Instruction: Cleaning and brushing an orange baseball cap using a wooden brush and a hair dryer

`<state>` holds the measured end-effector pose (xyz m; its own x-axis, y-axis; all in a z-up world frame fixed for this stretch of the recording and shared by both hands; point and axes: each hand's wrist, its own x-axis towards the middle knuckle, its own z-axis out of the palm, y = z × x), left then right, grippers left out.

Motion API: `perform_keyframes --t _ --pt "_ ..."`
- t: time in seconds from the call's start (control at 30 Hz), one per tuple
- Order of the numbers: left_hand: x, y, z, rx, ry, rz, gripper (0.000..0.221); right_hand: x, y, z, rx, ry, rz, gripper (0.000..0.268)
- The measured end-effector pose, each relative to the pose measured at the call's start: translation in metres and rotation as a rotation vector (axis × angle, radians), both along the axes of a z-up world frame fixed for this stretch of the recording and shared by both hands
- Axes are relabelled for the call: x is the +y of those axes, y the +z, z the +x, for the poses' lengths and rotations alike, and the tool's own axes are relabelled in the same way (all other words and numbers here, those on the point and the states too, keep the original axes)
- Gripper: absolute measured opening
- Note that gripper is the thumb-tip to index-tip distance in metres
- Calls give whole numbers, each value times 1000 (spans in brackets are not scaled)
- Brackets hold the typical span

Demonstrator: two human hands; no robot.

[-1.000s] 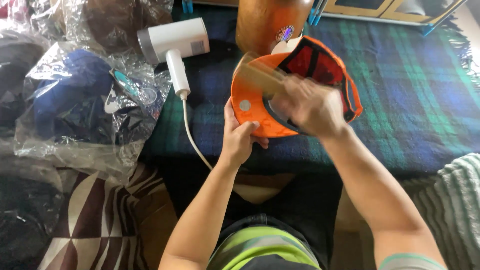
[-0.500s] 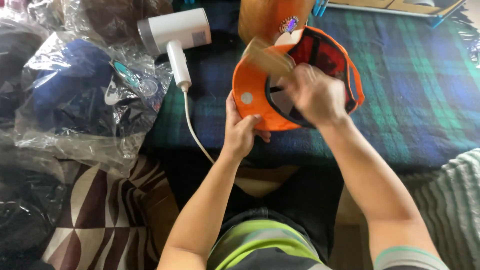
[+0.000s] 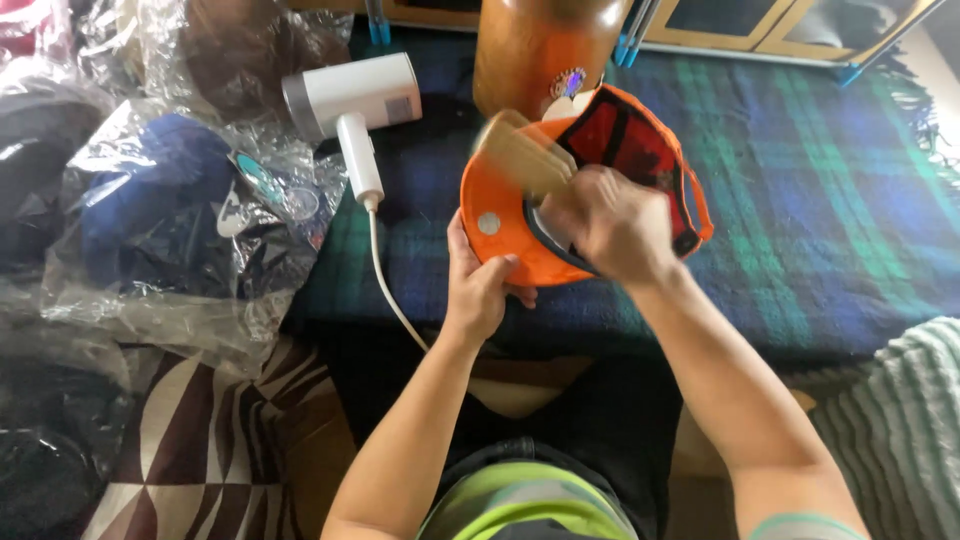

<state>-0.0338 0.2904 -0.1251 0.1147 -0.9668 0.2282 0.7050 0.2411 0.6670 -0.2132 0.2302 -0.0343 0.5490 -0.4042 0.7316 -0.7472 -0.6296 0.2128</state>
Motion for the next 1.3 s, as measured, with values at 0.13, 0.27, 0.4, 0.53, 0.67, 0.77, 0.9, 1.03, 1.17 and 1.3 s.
perform_keyframes --t 0.13,0.27,0.4,0.53,0.67,0.77,0.9,1.03,1.17,1.3 --pt "1 2 -2 -6 11 23 81 -9 -25 -8 25 87 165 27" --pt "7 9 0 2 20 -13 76 -19 -20 -12 -116 -178 -25 38" --pt "-11 -26 -2 -22 -32 -10 71 18 -19 8 79 88 83 37" --pt "7 14 0 -42 19 -36 74 -34 -14 -23 50 -201 -86 34" --pt "8 14 0 -63 9 -8 80 1 17 -6 34 -56 -162 27" --pt "-1 7 0 -49 16 -10 80 -2 3 5 252 44 -267 19" --pt "5 10 -5 18 39 -1 77 -48 -20 -31 -172 -279 -111 45" --pt "2 16 -2 -19 15 13 77 -4 -1 5 -54 -199 -125 34" --pt "4 4 -4 -29 7 26 70 -15 -20 -1 -42 -82 2 34" --pt "7 13 -2 -25 19 -16 75 -19 -2 -10 -140 -209 -99 44"
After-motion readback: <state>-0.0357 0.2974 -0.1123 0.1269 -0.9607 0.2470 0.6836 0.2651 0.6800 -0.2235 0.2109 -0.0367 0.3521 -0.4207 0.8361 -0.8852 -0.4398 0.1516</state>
